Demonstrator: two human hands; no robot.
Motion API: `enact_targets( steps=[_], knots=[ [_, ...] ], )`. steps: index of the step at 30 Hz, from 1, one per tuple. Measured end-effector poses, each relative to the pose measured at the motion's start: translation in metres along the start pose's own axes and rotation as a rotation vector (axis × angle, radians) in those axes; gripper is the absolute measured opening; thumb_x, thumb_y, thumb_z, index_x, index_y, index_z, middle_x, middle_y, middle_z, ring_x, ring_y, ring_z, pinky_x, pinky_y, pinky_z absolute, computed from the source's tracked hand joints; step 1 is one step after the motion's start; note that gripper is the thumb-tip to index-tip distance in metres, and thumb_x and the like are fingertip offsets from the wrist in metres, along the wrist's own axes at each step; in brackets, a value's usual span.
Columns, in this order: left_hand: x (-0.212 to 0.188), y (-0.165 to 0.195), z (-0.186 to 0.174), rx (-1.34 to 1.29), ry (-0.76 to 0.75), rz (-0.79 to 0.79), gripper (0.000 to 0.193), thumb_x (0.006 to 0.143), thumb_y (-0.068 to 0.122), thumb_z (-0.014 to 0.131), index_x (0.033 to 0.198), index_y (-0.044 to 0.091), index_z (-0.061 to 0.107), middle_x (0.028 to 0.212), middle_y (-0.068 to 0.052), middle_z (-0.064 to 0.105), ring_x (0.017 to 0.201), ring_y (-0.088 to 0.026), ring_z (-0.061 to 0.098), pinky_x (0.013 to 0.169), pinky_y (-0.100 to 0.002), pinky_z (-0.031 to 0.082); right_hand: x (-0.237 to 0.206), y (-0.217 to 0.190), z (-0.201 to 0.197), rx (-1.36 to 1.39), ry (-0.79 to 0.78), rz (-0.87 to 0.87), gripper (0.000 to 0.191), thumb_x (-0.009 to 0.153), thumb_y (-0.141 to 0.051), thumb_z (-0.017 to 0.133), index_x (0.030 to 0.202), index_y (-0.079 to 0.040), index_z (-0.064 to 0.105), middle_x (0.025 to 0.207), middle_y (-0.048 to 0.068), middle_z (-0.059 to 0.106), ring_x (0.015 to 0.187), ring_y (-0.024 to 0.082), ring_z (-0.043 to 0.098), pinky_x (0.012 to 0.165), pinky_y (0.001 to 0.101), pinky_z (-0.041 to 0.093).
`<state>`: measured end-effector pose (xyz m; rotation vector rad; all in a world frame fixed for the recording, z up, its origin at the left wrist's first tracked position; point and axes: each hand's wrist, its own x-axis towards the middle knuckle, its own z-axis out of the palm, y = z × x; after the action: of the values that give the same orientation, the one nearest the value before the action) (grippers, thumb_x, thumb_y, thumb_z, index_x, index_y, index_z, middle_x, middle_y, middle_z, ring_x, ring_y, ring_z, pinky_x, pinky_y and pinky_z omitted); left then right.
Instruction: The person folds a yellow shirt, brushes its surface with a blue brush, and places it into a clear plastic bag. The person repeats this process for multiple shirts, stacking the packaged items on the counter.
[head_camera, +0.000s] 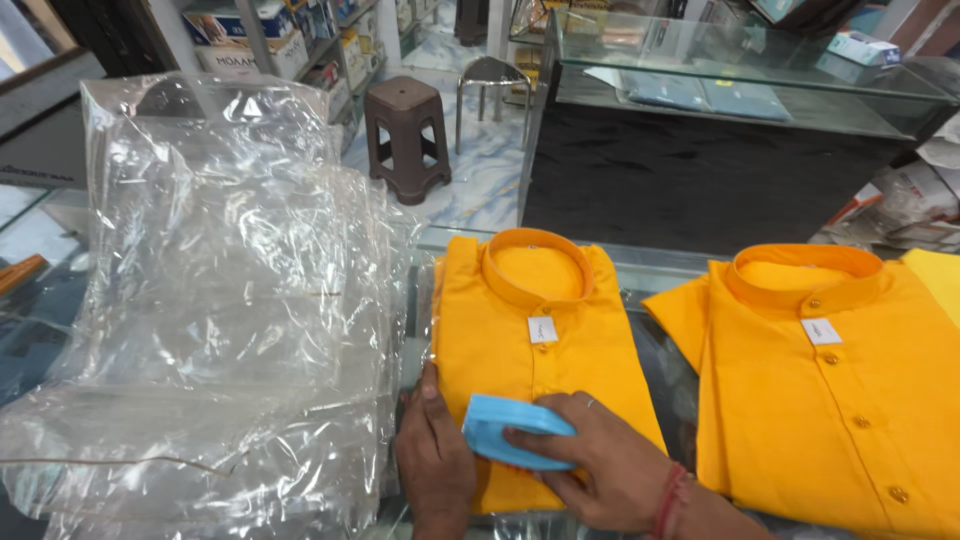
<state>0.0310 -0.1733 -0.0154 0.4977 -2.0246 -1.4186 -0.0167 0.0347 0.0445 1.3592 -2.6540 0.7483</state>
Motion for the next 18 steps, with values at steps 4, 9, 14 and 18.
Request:
enact_targets(
  steps=[4,9,14,18],
  knots=[
    [-0.002,-0.004,0.003,0.006,-0.036,0.022,0.061,0.105,0.04,0.03,0.133,-0.003,0.063,0.134,-0.024,0.065,0.128,-0.042,0.057,0.115,-0.044,0.035,0.008,-0.007,0.005,-0.182,0.166,0.339,0.051,0.085,-0.012,0.07,0.135,-0.024,0.065,0.128,0.019,0.062,0.112,0.04,0.061,0.099,0.0471,0.049],
    [-0.001,-0.012,0.007,0.071,-0.033,0.05,0.056,0.106,0.036,0.032,0.131,-0.004,0.063,0.137,-0.023,0.064,0.133,-0.04,0.056,0.118,-0.045,0.035,0.002,-0.005,0.017,-0.044,0.164,-0.049,0.055,0.082,-0.015,0.074,0.136,-0.017,0.065,0.124,0.026,0.061,0.113,0.045,0.06,0.097,0.0493,0.048],
    [-0.004,-0.011,0.009,0.232,-0.06,0.101,0.05,0.103,0.031,0.044,0.133,-0.004,0.061,0.14,-0.023,0.061,0.135,-0.038,0.054,0.118,-0.045,0.034,-0.008,0.03,0.003,-0.308,0.34,0.37,0.054,0.079,-0.015,0.073,0.133,-0.022,0.066,0.123,0.025,0.06,0.109,0.046,0.06,0.096,0.0501,0.05],
    [-0.001,-0.005,0.012,0.378,-0.067,0.158,0.057,0.09,0.033,0.064,0.134,-0.002,0.06,0.141,-0.025,0.057,0.133,-0.039,0.052,0.115,-0.045,0.035,-0.024,0.03,0.015,-0.368,0.49,0.222,0.053,0.079,-0.016,0.071,0.132,-0.019,0.067,0.122,0.025,0.061,0.111,0.048,0.059,0.096,0.0512,0.049]
  ],
)
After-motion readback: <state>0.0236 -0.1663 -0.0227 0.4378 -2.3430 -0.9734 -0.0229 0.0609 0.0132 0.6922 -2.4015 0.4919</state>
